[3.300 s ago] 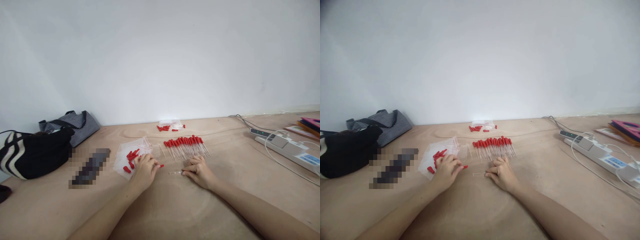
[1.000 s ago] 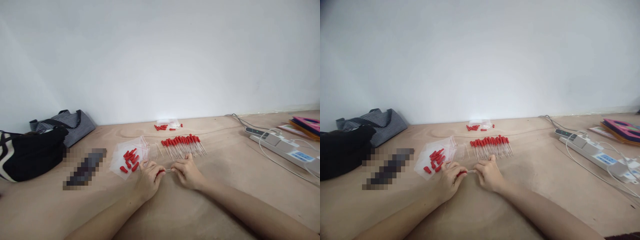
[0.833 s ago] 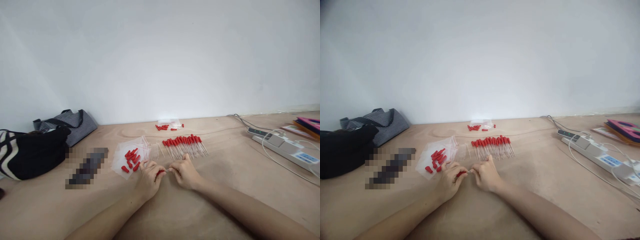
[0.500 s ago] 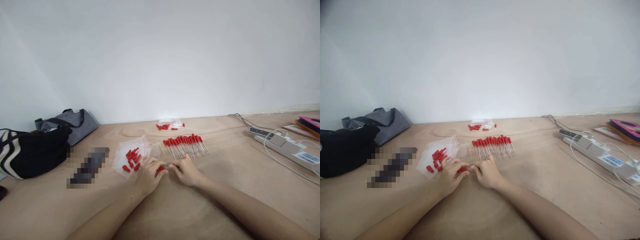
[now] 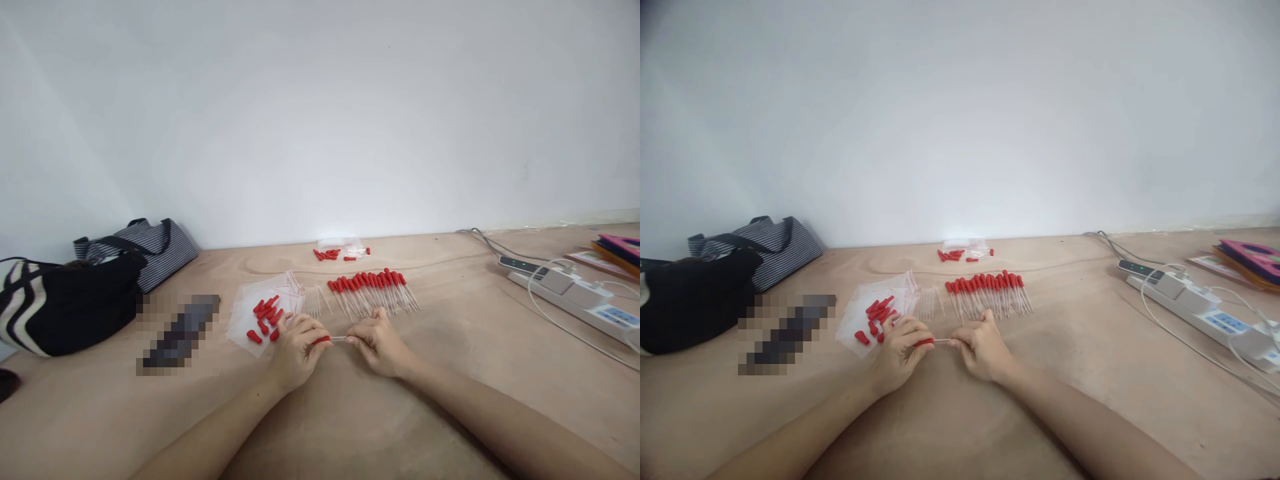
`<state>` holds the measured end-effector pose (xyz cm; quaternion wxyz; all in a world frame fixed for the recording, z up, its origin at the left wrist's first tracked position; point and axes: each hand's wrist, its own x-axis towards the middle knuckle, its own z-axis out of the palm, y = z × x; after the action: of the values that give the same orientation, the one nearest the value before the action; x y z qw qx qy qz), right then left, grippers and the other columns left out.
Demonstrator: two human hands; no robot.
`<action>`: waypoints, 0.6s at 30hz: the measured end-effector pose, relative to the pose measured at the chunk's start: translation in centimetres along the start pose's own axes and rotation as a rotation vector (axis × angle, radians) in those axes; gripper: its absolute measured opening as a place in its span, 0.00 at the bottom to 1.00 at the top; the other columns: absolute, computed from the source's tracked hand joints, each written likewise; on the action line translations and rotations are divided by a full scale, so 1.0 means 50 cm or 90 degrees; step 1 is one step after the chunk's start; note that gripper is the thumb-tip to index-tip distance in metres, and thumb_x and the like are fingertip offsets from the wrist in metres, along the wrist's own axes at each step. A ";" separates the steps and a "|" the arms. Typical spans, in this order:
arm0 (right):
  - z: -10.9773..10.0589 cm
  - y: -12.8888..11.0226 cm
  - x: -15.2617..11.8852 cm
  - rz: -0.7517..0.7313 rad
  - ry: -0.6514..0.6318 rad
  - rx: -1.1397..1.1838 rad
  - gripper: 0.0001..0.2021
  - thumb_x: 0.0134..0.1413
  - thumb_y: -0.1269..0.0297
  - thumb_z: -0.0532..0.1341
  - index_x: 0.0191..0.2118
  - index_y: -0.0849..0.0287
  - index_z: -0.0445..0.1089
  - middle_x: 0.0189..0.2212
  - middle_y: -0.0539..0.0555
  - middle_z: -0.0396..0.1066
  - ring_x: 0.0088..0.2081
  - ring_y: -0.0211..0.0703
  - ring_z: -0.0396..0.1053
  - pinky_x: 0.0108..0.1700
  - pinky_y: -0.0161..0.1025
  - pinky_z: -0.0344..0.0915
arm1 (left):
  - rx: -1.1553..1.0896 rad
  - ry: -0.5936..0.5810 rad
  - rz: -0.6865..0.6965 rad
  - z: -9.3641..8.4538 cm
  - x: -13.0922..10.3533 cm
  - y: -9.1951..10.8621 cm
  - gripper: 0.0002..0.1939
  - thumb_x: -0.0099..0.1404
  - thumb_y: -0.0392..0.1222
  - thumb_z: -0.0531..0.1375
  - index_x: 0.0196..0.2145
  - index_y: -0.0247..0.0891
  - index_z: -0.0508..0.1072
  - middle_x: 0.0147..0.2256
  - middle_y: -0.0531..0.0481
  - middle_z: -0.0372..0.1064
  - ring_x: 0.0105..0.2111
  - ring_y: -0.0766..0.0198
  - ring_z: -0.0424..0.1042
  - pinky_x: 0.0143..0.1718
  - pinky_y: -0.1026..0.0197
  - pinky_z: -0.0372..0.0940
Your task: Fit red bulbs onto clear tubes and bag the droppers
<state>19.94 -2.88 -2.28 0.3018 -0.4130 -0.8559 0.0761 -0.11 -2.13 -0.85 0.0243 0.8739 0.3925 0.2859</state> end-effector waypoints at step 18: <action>0.051 0.001 0.136 0.381 0.073 -0.218 0.13 0.53 0.62 0.50 0.29 0.59 0.70 0.26 0.55 0.72 0.32 0.43 0.66 0.38 0.42 0.43 | 0.251 0.064 -0.362 -0.074 0.018 -0.139 0.10 0.58 0.45 0.55 0.36 0.44 0.73 0.42 0.48 0.68 0.44 0.53 0.62 0.45 0.47 0.47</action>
<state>15.26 2.57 -1.29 0.2398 -0.6936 -0.6792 -0.0068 -6.22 2.63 0.82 -0.0856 0.7024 0.6684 0.2290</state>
